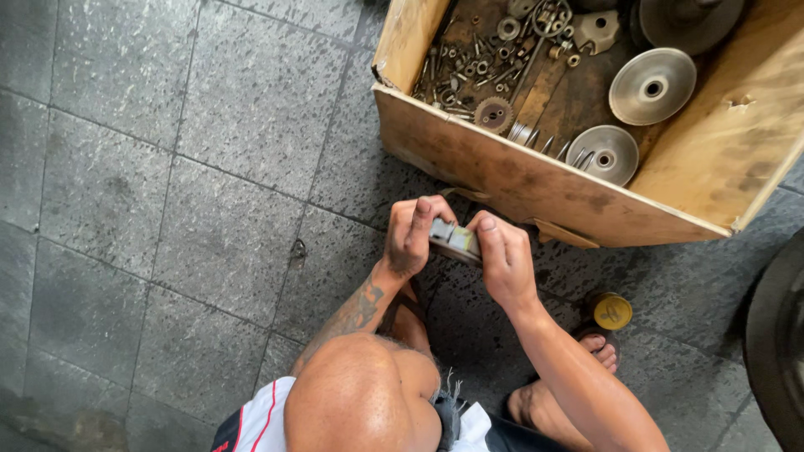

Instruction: The person sits on the floor of a motorcycle repair shop and assembles clutch components. They pick a clutch hub and curved clutch shoes from a wooden box of used parts, fit the shoes onto the hub, work a spring into place by hand, and place the assembled part on the floor.

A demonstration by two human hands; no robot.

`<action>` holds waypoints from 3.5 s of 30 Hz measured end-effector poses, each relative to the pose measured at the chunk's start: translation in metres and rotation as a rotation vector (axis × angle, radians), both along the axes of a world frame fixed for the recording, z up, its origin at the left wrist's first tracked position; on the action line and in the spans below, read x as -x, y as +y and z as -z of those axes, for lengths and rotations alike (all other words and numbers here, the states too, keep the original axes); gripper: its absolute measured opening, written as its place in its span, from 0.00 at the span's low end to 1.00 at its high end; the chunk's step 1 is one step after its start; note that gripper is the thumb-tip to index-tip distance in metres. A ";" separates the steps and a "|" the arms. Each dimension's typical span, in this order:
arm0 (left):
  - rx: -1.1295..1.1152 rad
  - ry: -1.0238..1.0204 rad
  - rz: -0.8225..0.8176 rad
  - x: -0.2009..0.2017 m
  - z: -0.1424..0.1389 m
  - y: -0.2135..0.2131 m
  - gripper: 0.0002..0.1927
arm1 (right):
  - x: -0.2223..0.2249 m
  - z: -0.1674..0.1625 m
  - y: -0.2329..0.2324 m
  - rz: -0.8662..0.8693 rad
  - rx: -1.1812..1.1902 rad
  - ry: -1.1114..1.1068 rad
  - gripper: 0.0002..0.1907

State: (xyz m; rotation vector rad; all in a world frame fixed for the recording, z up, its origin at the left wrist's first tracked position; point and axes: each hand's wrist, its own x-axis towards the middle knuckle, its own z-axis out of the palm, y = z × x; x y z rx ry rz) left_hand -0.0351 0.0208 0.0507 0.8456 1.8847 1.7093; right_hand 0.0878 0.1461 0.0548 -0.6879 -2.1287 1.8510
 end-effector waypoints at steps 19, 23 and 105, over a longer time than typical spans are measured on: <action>-0.392 -0.846 -0.051 -0.006 0.039 -0.001 0.33 | -0.002 -0.019 -0.012 0.175 0.608 0.621 0.31; -0.052 -0.950 -0.183 -0.004 0.046 -0.003 0.33 | -0.010 -0.024 0.001 0.012 0.484 0.351 0.29; -0.626 -1.399 -0.181 -0.010 0.058 -0.026 0.30 | -0.004 -0.022 -0.007 -0.181 -0.117 0.125 0.27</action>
